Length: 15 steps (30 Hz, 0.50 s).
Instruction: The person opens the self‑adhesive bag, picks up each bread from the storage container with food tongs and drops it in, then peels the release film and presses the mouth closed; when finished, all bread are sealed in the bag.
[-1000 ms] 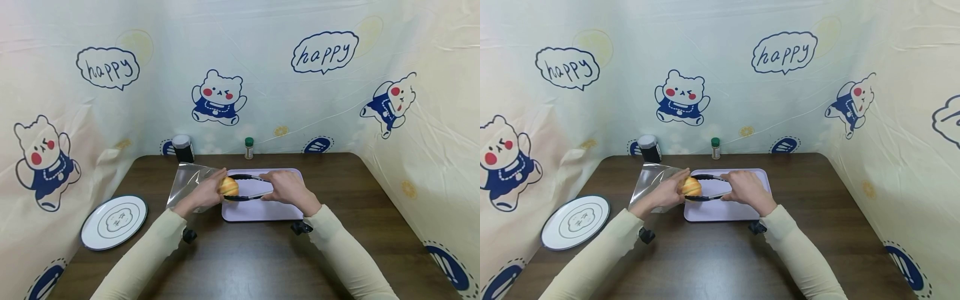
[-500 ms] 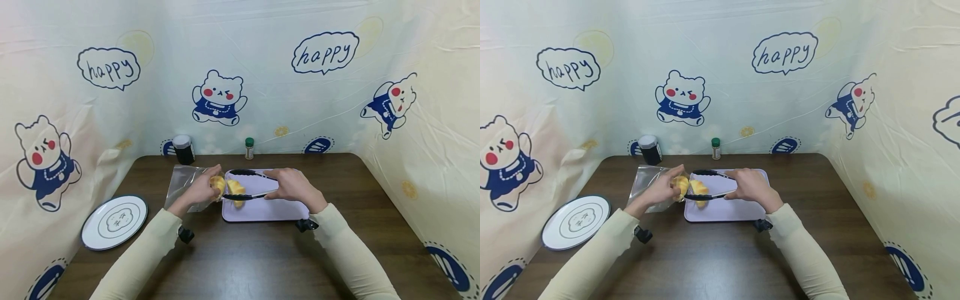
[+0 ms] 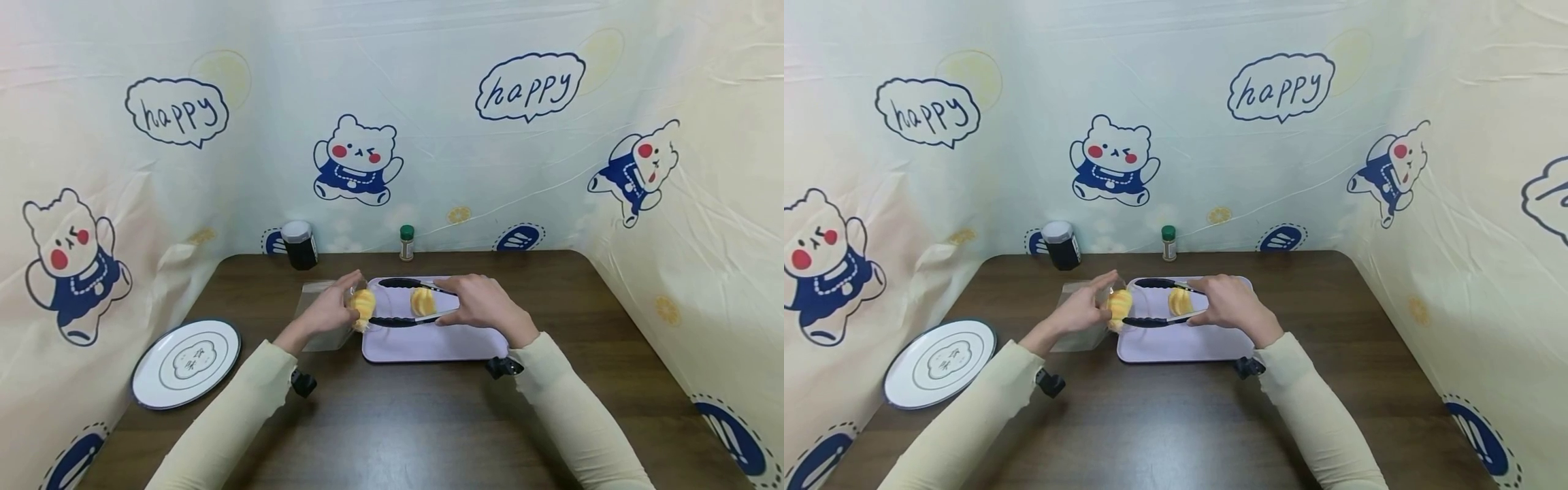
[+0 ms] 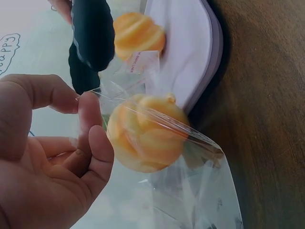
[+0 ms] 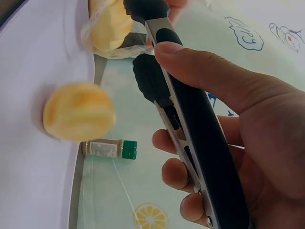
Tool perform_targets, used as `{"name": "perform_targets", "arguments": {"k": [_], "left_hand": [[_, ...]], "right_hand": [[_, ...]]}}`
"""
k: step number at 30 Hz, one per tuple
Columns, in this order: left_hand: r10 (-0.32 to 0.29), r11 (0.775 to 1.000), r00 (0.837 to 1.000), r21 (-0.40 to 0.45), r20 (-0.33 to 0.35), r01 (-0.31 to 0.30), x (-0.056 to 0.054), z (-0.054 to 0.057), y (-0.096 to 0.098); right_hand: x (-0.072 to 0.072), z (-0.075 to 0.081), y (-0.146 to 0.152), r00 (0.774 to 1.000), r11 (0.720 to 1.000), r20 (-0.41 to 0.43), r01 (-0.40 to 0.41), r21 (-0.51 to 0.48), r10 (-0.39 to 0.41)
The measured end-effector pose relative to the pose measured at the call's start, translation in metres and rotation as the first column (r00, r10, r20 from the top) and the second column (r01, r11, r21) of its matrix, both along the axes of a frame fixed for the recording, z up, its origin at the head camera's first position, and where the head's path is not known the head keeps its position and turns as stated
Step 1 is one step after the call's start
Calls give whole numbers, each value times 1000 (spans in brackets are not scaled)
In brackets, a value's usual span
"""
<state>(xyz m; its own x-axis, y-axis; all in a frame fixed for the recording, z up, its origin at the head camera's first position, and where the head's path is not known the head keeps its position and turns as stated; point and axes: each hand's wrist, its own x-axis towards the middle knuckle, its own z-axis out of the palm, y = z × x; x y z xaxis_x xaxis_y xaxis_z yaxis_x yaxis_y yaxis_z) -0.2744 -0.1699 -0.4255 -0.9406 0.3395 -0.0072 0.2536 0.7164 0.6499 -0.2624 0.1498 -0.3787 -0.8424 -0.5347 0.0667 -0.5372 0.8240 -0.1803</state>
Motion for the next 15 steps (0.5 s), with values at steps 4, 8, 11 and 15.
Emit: {"name": "perform_targets", "arguments": {"k": [4,8,11,15], "left_hand": [[7,1000,1000,-14,6,-7,0,0,0],[10,1000,1000,-23,6,-10,0,0,1],[-8,1000,1000,-8,28,8,-1,0,1],[-44,999,997,31,70,42,-1,0,3]], "right_hand": [[3,3,3,1000,1000,-13,4,-10,-4],[6,5,0,999,1000,-29,-27,-10,26],[6,4,-6,998,999,-45,-52,14,52],[3,0,-13,997,997,-72,-35,68,39]]}}
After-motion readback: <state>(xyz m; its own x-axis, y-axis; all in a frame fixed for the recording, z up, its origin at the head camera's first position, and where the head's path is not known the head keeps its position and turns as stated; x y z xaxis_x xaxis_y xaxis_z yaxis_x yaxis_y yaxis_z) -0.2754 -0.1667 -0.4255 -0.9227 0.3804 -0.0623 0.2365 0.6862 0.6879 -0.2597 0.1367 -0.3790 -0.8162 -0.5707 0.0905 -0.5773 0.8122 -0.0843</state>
